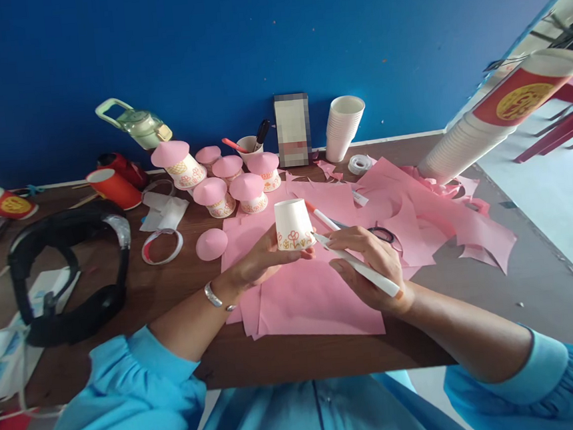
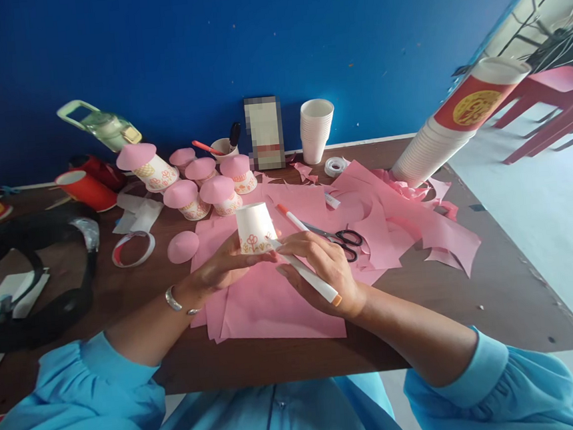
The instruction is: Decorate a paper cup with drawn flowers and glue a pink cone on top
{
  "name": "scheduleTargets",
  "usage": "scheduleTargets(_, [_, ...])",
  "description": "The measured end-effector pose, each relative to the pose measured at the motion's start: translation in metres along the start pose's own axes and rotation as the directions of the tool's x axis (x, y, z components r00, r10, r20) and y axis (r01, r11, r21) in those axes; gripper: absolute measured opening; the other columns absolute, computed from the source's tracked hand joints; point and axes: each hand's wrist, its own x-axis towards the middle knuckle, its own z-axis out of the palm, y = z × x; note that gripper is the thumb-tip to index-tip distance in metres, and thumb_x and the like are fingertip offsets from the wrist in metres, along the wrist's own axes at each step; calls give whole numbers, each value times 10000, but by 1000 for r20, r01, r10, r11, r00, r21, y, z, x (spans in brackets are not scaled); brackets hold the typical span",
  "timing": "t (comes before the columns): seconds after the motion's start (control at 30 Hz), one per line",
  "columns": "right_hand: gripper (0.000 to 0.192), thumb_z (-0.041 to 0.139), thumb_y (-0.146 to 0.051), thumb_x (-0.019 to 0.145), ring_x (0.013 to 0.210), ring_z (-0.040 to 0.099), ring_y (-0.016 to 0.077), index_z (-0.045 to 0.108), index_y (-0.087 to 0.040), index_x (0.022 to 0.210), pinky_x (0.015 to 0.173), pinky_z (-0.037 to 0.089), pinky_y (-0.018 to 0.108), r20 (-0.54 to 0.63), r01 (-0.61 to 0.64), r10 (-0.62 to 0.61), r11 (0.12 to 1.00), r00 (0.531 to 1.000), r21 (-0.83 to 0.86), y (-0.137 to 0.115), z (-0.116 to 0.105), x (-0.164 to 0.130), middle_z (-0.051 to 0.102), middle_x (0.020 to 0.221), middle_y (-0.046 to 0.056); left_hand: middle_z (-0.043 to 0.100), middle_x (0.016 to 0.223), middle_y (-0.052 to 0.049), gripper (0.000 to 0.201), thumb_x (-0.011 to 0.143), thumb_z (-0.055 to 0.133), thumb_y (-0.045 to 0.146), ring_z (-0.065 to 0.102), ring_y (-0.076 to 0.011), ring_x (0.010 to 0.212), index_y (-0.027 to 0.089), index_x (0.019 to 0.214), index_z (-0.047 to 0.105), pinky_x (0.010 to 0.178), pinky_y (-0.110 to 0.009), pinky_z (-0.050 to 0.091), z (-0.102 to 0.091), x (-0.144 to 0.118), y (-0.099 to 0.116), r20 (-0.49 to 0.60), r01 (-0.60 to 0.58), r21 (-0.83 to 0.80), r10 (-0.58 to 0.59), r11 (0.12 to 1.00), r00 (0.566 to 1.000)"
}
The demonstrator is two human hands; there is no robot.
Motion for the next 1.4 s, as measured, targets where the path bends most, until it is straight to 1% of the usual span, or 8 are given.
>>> scheduleTargets(0.2, [173, 661, -155, 983, 786, 771, 202, 640, -227, 1139, 708, 658, 317, 9, 24, -23, 999, 1000, -21, -1, -1, 3, 770, 906, 63, 768, 1184, -94, 308, 860, 861, 313, 750, -290, 1105, 223, 1145, 785, 1057, -498, 597, -9, -3, -8, 11, -21, -65, 22, 998, 1000])
scheduleTargets(0.3, [165, 660, -120, 966, 736, 754, 189, 633, -224, 1091, 681, 642, 299, 27, 31, -30, 999, 999, -36, -2, 0, 3, 753, 859, 47, 775, 1185, -81, 393, 855, 857, 254, 748, -265, 1104, 241, 1235, 754, 1056, -476, 597, -8, -3, -7, 11, 7, -108, -5, 994, 1000])
scheduleTargets(0.43, [179, 655, -93, 953, 690, 739, 175, 626, -223, 1072, 634, 620, 282, 45, 56, -54, 998, 998, -30, -2, 1, 4, 741, 814, 24, 787, 1138, -81, 363, 864, 846, 249, 757, -255, 1063, 234, 1215, 755, 1003, -440, 609, -7, -2, -7, 20, -7, -115, 9, 993, 1000])
scheduleTargets(0.73, [194, 636, -89, 945, 710, 752, 176, 645, -208, 1098, 612, 607, 274, 61, 73, -72, 997, 996, -13, -3, 2, 1, 759, 863, 42, 758, 1133, -64, 376, 839, 875, 276, 737, -242, 1046, 236, 1187, 738, 1006, -415, 584, 0, -2, 0, 22, -5, -101, 7, 995, 1000])
scheduleTargets(0.9, [202, 631, -93, 949, 712, 754, 180, 645, -221, 1105, 627, 604, 279, 66, 72, -70, 997, 995, -30, -3, 2, 1, 766, 854, 35, 747, 1119, -53, 458, 851, 865, 262, 720, -237, 1067, 257, 1275, 694, 1024, -411, 562, -1, -1, 0, 46, 14, -83, -10, 996, 999])
scheduleTargets(1.03, [215, 638, -94, 947, 728, 759, 182, 659, -227, 1115, 650, 609, 283, 72, 62, -59, 998, 996, -28, -3, 2, 1, 765, 864, 33, 742, 1123, -52, 432, 861, 847, 233, 713, -237, 1072, 250, 1263, 689, 1019, -407, 553, -2, -1, -1, 51, 20, -65, -16, 998, 999])
scheduleTargets(1.23, [156, 627, -124, 985, 731, 752, 178, 649, -217, 1108, 614, 600, 277, 100, 61, -58, 998, 993, -28, -2, 3, -1, 761, 872, 50, 728, 1069, -44, 393, 841, 866, 252, 696, -215, 1020, 236, 1197, 699, 976, -381, 554, 3, 0, 4, 40, 25, -67, -23, 997, 999])
scheduleTargets(1.4, [124, 614, -149, 1005, 726, 749, 176, 657, -220, 1096, 604, 598, 278, 108, 51, -48, 998, 993, -29, -2, 3, -1, 756, 861, 49, 727, 1087, -50, 422, 848, 856, 250, 692, -219, 1033, 239, 1238, 695, 970, -381, 558, 4, -1, 6, 43, 23, -54, -21, 998, 999])
